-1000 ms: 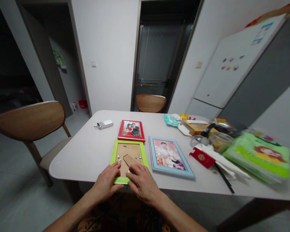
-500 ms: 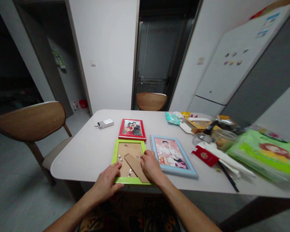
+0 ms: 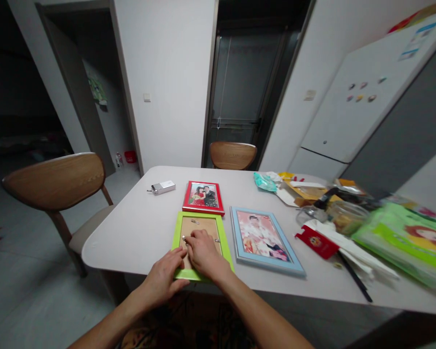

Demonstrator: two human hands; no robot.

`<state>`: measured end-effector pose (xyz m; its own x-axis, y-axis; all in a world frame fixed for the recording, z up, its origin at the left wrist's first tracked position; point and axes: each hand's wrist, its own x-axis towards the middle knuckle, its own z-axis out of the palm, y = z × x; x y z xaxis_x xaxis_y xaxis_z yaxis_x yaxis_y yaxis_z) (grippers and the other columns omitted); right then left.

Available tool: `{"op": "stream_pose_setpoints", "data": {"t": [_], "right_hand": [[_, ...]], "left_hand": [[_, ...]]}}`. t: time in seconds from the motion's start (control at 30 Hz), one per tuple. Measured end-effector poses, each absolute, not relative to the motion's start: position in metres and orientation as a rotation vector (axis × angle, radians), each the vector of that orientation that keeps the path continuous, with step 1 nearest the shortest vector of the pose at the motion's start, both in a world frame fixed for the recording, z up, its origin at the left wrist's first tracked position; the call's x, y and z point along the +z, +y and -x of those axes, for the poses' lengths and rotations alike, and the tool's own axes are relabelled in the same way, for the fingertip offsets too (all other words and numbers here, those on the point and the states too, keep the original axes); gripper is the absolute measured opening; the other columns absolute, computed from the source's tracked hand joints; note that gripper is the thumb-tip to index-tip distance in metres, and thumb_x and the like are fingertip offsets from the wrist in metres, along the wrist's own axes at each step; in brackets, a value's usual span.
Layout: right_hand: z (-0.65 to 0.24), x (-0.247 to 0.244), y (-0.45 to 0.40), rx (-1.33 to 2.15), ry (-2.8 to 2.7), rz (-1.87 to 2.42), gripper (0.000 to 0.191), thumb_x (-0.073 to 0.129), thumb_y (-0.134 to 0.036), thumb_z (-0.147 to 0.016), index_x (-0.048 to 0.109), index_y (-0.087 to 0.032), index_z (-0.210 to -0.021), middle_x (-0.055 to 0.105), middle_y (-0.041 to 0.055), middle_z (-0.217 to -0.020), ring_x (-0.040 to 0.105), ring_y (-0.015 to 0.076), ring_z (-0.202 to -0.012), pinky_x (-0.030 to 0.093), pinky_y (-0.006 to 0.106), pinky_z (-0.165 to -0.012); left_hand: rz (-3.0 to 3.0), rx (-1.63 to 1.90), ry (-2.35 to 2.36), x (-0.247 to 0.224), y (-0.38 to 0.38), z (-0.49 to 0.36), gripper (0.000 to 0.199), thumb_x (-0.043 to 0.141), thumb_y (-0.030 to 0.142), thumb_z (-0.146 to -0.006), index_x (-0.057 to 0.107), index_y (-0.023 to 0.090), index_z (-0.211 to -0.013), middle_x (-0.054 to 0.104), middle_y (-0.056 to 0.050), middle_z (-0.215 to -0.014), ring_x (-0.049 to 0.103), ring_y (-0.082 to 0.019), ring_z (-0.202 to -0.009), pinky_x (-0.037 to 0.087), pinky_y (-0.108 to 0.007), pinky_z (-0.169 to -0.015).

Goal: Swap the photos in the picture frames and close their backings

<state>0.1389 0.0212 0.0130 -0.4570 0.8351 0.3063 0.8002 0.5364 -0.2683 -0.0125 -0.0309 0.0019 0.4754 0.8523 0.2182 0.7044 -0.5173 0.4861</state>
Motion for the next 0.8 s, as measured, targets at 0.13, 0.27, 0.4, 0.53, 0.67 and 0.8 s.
{"op": "stream_pose_setpoints", "data": {"t": [0.13, 0.27, 0.4, 0.53, 0.67, 0.8], "right_hand": [[-0.134, 0.016, 0.027, 0.108, -2.495, 1.325, 0.021, 0.040, -0.021, -0.080, 0.060, -0.021, -0.087, 0.054, 0.0056, -0.089, 0.041, 0.0167, -0.086, 0.031, 0.027, -0.074], [-0.135, 0.019, 0.026, 0.083, -2.573, 1.312, 0.019, 0.041, -0.025, -0.080, 0.059, -0.021, -0.083, 0.054, 0.0059, -0.089, 0.041, 0.0175, -0.086, 0.031, 0.028, -0.072], [-0.138, 0.016, 0.035, 0.155, -2.516, 1.291, 0.022, 0.039, -0.025, -0.081, 0.060, -0.021, -0.088, 0.056, 0.0057, -0.091, 0.045, 0.0161, -0.087, 0.032, 0.027, -0.074], [-0.141, 0.011, 0.061, 0.201, -2.223, 1.549, 0.025, 0.043, -0.025, -0.078, 0.060, -0.017, -0.094, 0.060, 0.0065, -0.092, 0.050, 0.0150, -0.086, 0.033, 0.024, -0.074], [-0.139, 0.008, 0.090, 0.199, -2.107, 1.686, 0.022, 0.045, -0.029, -0.076, 0.063, -0.019, -0.083, 0.064, 0.0047, -0.083, 0.054, 0.0145, -0.076, 0.034, 0.023, -0.066], [-0.135, 0.002, 0.110, 0.207, -2.021, 1.795, 0.021, 0.048, -0.032, -0.074, 0.063, -0.018, -0.073, 0.064, 0.0044, -0.072, 0.054, 0.0143, -0.067, 0.031, 0.023, -0.057]], "left_hand": [[-2.381, 0.660, 1.284, 0.000, -0.030, 0.014, 0.033, 0.064, 0.024, -0.063, 0.052, 0.018, -0.093, 0.044, -0.009, -0.125, 0.035, -0.022, -0.118, 0.028, -0.041, -0.099], [-2.380, 0.689, 1.274, -0.003, -0.029, 0.015, 0.030, 0.064, 0.024, -0.063, 0.053, 0.018, -0.089, 0.044, -0.009, -0.125, 0.035, -0.022, -0.118, 0.027, -0.040, -0.099], [-2.370, 0.671, 1.283, 0.000, -0.031, 0.014, 0.028, 0.065, 0.023, -0.062, 0.053, 0.018, -0.087, 0.045, -0.010, -0.124, 0.034, -0.023, -0.118, 0.027, -0.040, -0.099], [-2.351, 0.640, 1.298, 0.008, -0.034, 0.015, 0.026, 0.065, 0.024, -0.063, 0.053, 0.017, -0.084, 0.047, -0.010, -0.122, 0.034, -0.022, -0.118, 0.028, -0.038, -0.099], [-2.333, 0.608, 1.321, 0.012, -0.034, 0.014, 0.026, 0.065, 0.024, -0.063, 0.053, 0.016, -0.085, 0.046, -0.011, -0.123, 0.034, -0.022, -0.119, 0.028, -0.037, -0.099], [-2.326, 0.604, 1.325, 0.010, -0.033, 0.013, 0.025, 0.064, 0.024, -0.063, 0.053, 0.017, -0.084, 0.046, -0.010, -0.123, 0.034, -0.023, -0.119, 0.027, -0.040, -0.099]]}}
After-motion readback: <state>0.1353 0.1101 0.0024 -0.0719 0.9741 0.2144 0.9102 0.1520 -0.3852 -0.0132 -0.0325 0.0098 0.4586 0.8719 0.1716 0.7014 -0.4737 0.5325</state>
